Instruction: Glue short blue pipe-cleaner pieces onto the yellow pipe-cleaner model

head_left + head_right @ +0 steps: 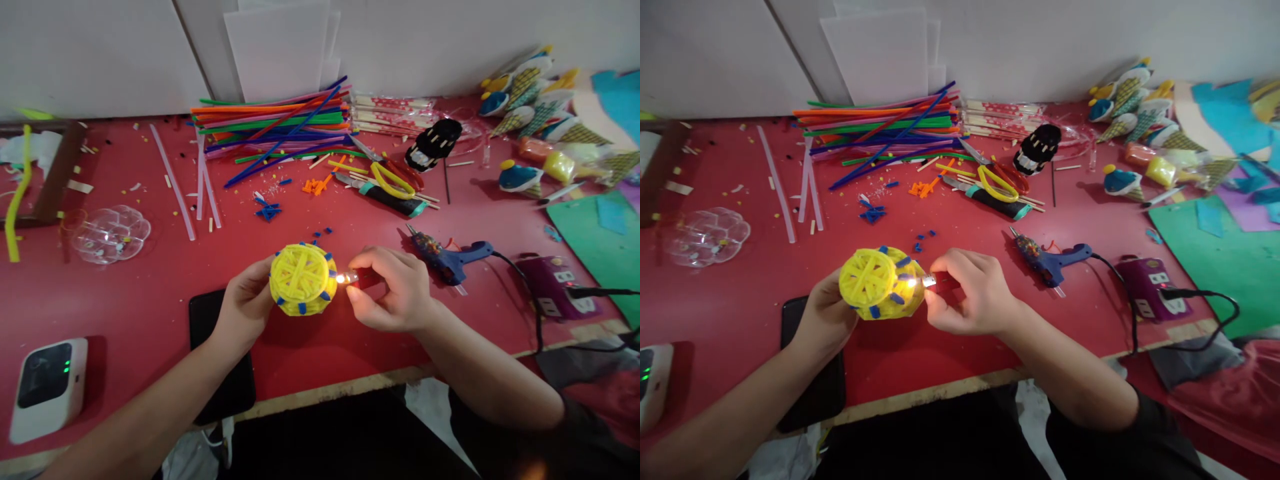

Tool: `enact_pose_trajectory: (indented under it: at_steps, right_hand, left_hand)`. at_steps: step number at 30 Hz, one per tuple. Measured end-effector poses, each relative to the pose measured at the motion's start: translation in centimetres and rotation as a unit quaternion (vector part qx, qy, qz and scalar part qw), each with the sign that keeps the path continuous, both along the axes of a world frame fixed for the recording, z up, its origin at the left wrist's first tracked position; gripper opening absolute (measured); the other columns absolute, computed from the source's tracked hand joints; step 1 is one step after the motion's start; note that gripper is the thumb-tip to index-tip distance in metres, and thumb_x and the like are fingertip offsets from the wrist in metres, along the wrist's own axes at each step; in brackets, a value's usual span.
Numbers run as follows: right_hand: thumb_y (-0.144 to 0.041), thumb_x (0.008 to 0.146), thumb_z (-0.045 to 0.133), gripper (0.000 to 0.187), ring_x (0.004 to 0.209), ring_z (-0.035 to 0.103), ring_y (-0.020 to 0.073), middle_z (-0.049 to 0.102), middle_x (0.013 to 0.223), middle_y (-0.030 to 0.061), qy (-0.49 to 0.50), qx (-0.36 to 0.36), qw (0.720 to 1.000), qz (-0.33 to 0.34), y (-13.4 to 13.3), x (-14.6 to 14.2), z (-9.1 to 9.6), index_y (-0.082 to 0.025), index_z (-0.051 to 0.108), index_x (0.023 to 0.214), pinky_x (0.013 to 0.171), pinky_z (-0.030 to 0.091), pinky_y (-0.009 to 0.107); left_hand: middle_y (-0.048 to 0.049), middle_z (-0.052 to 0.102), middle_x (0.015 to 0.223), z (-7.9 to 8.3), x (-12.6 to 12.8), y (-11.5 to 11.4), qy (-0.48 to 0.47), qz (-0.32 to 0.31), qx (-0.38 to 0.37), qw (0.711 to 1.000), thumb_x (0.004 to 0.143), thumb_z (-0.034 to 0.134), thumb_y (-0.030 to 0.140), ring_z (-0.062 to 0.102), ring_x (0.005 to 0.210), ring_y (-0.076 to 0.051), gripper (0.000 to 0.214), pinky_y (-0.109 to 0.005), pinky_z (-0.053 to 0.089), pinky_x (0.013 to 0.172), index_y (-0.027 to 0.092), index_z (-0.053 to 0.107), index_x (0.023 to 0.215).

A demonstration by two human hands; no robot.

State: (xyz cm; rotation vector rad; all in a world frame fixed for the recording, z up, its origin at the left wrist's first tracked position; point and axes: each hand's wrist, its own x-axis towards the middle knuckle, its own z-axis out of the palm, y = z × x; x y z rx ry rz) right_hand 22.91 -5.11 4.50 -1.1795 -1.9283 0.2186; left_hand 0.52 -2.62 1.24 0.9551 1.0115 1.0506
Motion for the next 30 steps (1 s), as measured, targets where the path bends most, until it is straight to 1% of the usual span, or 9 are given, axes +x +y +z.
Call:
enact_pose_trajectory:
  at_steps: [3, 7, 9, 13, 16, 20, 23, 27, 30]
  right_hand:
    - [-0.024, 0.084, 0.056, 0.003, 0.052, 0.050, 0.0105, 0.056, 0.063, -0.0026, -0.008, -0.001, 1.000, -0.023, 0.1, 0.2, 0.0, -0.022, 0.054, 0.084, 0.048, 0.043, 0.023]
    - [-0.028, 0.084, 0.057, 0.005, 0.053, 0.050, 0.0125, 0.055, 0.062, -0.0036, -0.018, 0.025, 0.998, 0.045, 0.1, 0.8, -0.2, -0.024, 0.055, 0.086, 0.049, 0.045, 0.027]
    - [-0.030, 0.085, 0.061, 0.008, 0.054, 0.051, 0.0127, 0.058, 0.065, -0.0027, 0.000, 0.023, 0.999, 0.032, 0.1, 0.9, -0.4, -0.024, 0.056, 0.087, 0.050, 0.045, 0.027]
    - [-0.036, 0.084, 0.072, 0.021, 0.055, 0.049, 0.0099, 0.058, 0.070, -0.0032, 0.149, -0.114, 0.981, -0.042, 0.6, 0.7, -1.0, -0.022, 0.061, 0.096, 0.047, 0.041, 0.023]
    - [-0.030, 0.084, 0.073, 0.020, 0.055, 0.049, 0.0085, 0.059, 0.068, -0.0050, 0.242, -0.229, 0.942, 0.025, 1.0, 0.2, -1.5, -0.021, 0.067, 0.100, 0.051, 0.044, 0.021]
    - [-0.027, 0.082, 0.074, 0.015, 0.066, 0.063, 0.0111, 0.071, 0.077, 0.0000, 0.267, -0.297, 0.913, 0.090, 1.1, -0.4, -2.1, -0.018, 0.073, 0.094, 0.062, 0.054, 0.024]
    - [-0.032, 0.082, 0.076, 0.015, 0.066, 0.065, 0.0127, 0.073, 0.076, 0.0019, 0.289, -0.308, 0.903, 0.078, 0.9, -0.9, -2.4, -0.018, 0.073, 0.086, 0.062, 0.056, 0.025]
    - [-0.034, 0.080, 0.078, 0.015, 0.060, 0.063, 0.0119, 0.071, 0.070, -0.0008, 0.359, -0.294, 0.885, 0.040, 0.8, -1.4, -2.5, -0.019, 0.073, 0.081, 0.060, 0.057, 0.026]
    - [-0.029, 0.078, 0.078, 0.011, 0.057, 0.061, 0.0111, 0.068, 0.065, -0.0031, 0.386, -0.280, 0.879, -0.017, 0.8, -1.8, -2.4, -0.020, 0.072, 0.078, 0.058, 0.056, 0.026]
  left_hand:
    - [-0.0046, 0.084, 0.103, 0.1, 0.0, 0.0, -0.004, -0.005, 0.001, 1.000, 0.062, 0.096, 0.041, 0.078, 0.095, -0.023, 0.038, -0.034, 0.062, 0.091, 0.028, 0.084, 0.095]
    - [-0.0062, 0.083, 0.104, 0.1, 0.1, 0.0, 0.006, -0.001, -0.007, 1.000, 0.063, 0.095, 0.042, 0.077, 0.096, -0.025, 0.038, -0.038, 0.062, 0.093, 0.026, 0.083, 0.095]
    - [-0.0064, 0.083, 0.103, 0.1, 0.2, 0.0, 0.003, 0.005, -0.013, 1.000, 0.063, 0.095, 0.042, 0.077, 0.097, -0.026, 0.038, -0.039, 0.062, 0.093, 0.025, 0.082, 0.094]
    - [-0.0046, 0.082, 0.108, 0.2, 0.4, 0.2, -0.035, 0.011, 0.008, 0.999, 0.062, 0.097, 0.037, 0.076, 0.103, -0.024, 0.040, -0.034, 0.062, 0.093, 0.025, 0.080, 0.096]
    - [-0.0023, 0.081, 0.102, 0.4, 0.3, 0.3, -0.066, -0.004, -0.002, 0.998, 0.060, 0.098, 0.032, 0.077, 0.097, -0.022, 0.043, -0.030, 0.063, 0.087, 0.026, 0.078, 0.097]
    - [-0.0045, 0.080, 0.089, 0.6, 0.0, 0.4, -0.060, -0.037, -0.063, 0.996, 0.062, 0.096, 0.037, 0.077, 0.084, -0.024, 0.037, -0.035, 0.065, 0.079, 0.023, 0.075, 0.088]
    - [-0.0056, 0.081, 0.091, 0.7, 0.0, 0.6, -0.058, -0.045, -0.078, 0.994, 0.064, 0.095, 0.038, 0.078, 0.086, -0.027, 0.036, -0.038, 0.066, 0.079, 0.024, 0.073, 0.088]
    - [-0.0043, 0.080, 0.094, 1.0, 0.1, 0.7, -0.080, -0.024, -0.095, 0.992, 0.070, 0.090, 0.035, 0.078, 0.081, -0.022, 0.032, -0.029, 0.066, 0.068, 0.025, 0.073, 0.095]
    - [-0.0042, 0.079, 0.101, 1.0, 0.1, 0.5, -0.086, -0.017, -0.101, 0.991, 0.077, 0.083, 0.031, 0.078, 0.082, -0.021, 0.028, -0.029, 0.066, 0.066, 0.024, 0.072, 0.102]
